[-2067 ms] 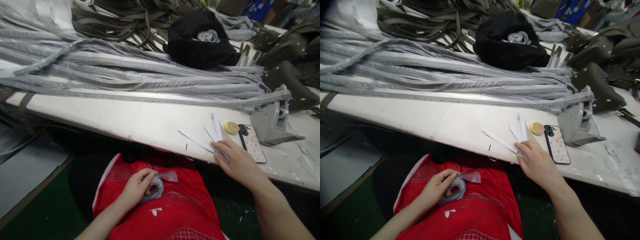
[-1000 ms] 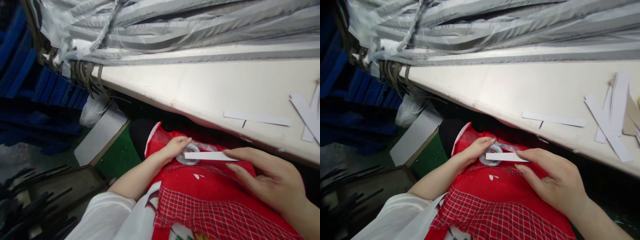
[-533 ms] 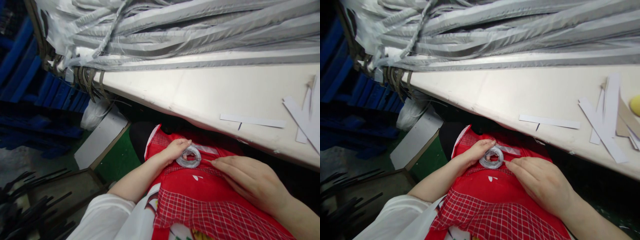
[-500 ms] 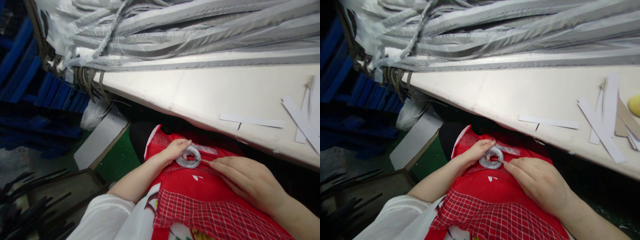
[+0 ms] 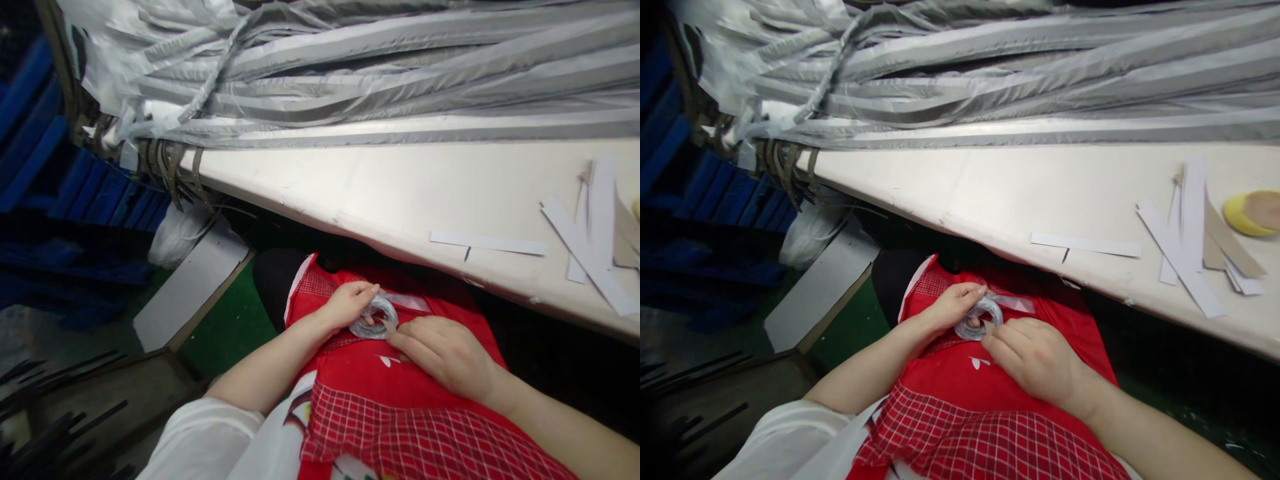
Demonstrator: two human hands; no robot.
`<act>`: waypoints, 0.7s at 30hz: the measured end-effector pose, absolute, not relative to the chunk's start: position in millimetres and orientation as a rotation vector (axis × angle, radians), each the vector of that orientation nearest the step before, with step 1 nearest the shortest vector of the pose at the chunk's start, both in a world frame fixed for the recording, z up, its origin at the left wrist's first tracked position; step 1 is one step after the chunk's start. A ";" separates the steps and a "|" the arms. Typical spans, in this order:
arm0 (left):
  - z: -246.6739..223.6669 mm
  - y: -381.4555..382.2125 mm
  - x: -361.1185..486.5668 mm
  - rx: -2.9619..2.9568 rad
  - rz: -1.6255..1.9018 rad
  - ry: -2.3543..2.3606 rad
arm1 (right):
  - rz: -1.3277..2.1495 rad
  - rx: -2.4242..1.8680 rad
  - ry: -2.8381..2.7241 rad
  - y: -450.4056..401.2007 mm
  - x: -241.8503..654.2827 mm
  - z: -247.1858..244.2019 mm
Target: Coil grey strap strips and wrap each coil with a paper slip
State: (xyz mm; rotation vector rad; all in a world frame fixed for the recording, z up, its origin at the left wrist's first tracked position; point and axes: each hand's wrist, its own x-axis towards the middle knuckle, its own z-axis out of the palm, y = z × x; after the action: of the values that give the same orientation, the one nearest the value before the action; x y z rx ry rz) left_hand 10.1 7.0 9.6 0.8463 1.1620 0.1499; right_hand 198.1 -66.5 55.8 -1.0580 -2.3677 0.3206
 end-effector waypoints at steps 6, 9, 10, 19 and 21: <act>10.9 4.9 7.9 0.910 0.209 1.128 | 0.405 -1.052 -2.440 -67.3 194.4 57.6; 10.6 4.3 5.8 1.036 0.236 1.102 | 0.426 -1.130 -2.356 -67.0 194.4 51.8; 11.1 4.5 5.3 1.081 0.231 1.098 | 0.434 -1.185 -2.300 -65.7 195.0 49.4; 22.6 1.2 8.4 1.515 0.286 1.000 | 1.220 -1.608 -1.553 -35.5 198.8 26.0; 22.9 -1.3 9.2 1.530 0.302 1.044 | 1.310 -1.616 -1.472 -32.4 199.5 23.6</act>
State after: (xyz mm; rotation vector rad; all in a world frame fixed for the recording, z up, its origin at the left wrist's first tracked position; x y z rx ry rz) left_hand 9.2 -1.3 22.9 1.5305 1.0442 0.3017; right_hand 199.5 -32.4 23.6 -1.6164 -1.4723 1.3103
